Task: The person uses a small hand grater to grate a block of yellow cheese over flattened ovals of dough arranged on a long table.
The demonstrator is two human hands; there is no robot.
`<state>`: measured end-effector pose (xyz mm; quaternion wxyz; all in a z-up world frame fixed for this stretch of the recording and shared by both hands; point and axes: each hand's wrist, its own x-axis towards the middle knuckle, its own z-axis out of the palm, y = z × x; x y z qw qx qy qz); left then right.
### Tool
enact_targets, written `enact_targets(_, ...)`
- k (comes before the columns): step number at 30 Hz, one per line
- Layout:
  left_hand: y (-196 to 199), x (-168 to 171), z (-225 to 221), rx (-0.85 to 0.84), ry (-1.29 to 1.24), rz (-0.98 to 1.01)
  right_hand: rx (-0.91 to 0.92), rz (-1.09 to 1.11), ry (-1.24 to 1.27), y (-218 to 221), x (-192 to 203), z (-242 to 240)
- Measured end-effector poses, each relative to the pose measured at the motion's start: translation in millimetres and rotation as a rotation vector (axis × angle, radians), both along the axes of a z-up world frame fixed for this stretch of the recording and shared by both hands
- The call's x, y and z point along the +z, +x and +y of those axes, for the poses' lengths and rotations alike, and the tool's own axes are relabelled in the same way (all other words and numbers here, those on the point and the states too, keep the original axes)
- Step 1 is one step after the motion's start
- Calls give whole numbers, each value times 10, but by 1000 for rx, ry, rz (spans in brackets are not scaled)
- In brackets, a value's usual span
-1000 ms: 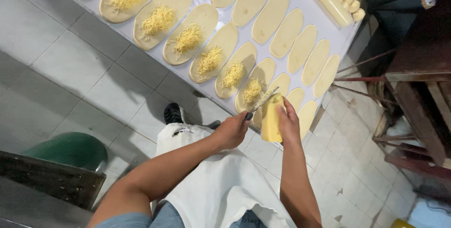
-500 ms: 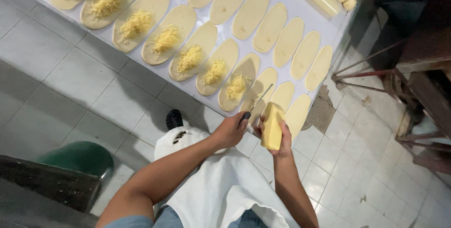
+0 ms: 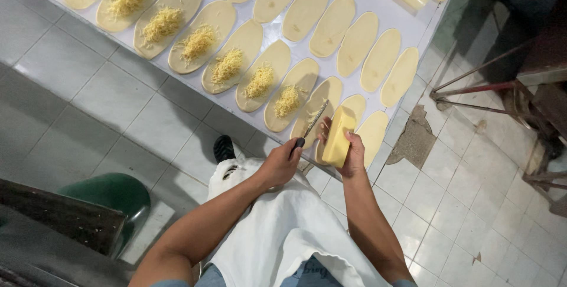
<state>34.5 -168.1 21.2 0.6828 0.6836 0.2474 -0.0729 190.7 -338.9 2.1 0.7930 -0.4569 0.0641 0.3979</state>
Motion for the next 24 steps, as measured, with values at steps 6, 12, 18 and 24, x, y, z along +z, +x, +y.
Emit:
enact_targets(6, -41, -56, -92, -67, 11, -76, -95, 53, 120, -82, 56, 59)
enact_targets(12, -57, -113, -46, -51, 47, -62, -115, 130, 136, -152, 218, 143)
enact_targets(18, -59, -111, 32, -98, -13, 14, -97, 101, -59, -243, 368, 149)
enact_targets(24, -50, -128, 47, -92, 4, -37, -245, 54, 14, -32, 14, -23)
